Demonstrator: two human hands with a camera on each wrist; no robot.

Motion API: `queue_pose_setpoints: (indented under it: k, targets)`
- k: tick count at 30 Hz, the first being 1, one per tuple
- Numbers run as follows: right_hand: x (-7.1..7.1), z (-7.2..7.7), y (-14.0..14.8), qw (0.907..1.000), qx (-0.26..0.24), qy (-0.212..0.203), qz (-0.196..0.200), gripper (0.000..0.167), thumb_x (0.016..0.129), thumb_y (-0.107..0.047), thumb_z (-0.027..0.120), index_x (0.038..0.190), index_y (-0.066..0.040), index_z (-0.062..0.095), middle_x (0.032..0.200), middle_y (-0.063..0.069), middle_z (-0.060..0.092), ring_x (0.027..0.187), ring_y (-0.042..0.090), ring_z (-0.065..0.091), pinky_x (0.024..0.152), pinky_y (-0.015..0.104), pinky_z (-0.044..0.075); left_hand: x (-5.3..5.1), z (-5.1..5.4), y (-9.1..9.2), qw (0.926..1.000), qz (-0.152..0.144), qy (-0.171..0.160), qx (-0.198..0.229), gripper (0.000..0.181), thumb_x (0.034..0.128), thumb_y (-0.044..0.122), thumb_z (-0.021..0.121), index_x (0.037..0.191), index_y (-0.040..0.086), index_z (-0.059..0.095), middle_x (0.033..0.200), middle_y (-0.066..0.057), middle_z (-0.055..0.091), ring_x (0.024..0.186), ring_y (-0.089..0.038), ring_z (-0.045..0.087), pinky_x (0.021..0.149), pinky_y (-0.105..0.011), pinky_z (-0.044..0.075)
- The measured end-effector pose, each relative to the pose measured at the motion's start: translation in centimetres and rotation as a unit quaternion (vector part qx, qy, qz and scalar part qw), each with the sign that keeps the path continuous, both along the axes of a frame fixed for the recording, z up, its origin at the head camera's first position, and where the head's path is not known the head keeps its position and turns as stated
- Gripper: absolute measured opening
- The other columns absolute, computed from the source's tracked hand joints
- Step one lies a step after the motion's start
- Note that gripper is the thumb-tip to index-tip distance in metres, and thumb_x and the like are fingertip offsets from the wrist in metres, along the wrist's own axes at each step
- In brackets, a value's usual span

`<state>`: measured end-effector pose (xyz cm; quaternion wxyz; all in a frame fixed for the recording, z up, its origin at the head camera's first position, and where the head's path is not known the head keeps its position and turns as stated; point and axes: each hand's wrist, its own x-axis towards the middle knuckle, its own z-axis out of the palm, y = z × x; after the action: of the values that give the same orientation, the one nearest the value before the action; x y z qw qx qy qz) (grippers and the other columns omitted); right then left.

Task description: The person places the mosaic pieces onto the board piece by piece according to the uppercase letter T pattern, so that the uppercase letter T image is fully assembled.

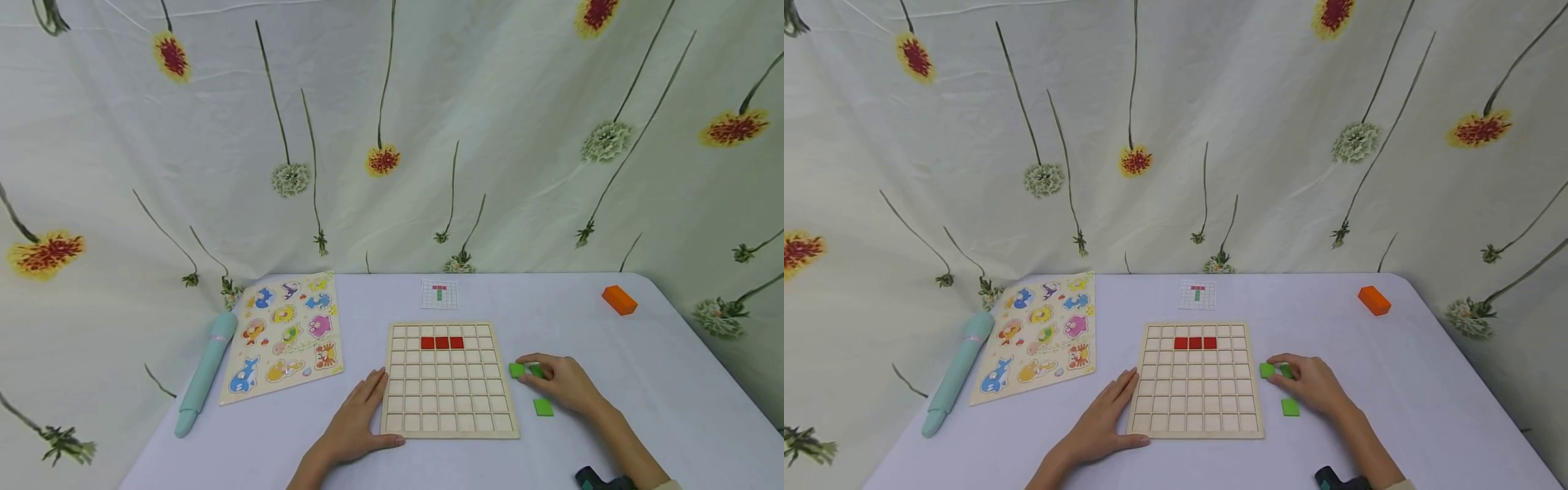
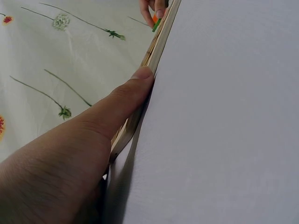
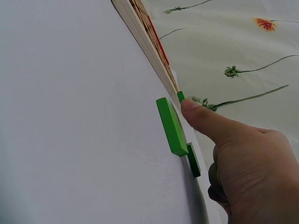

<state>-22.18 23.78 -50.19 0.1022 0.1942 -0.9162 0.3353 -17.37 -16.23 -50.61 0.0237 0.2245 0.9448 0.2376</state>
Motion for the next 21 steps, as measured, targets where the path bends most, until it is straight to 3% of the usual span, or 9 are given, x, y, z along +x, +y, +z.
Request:
queue_pose_setpoints:
  k: [7,21]
  targets:
    - [-0.7,-0.2,-1.0,0.9999,0.000,0.010,0.012,0.025,0.078,-0.036,0.072,0.100,-0.023,0.069,0.051,-0.016,0.026,0.046,-0.003,0.021,0.042,0.015,0.019,0.0,-0.1,0.1,0.9999,-0.006,0.013,0.007,0.111,0.0681,0.074,0.057,0.147,0.005,0.020,0.153,-0.007,0.016,0.139,-0.021,0.012,0.112,-0.041,0.014]
    - [-2.2,0.4,-6.2,0.9985,-0.027,0.007,0.048,0.030,0.078,-0.036,0.073,0.102,-0.020,0.070,0.048,-0.016,0.027,0.045,-0.002,0.019,0.040,0.016,0.019,-0.1,-0.1,0.0,0.9999,-0.006,0.009,0.007,0.111,0.0681,0.075,0.056,0.147,0.006,0.020,0.153,-0.005,0.015,0.139,-0.020,0.013,0.112,-0.040,0.013]
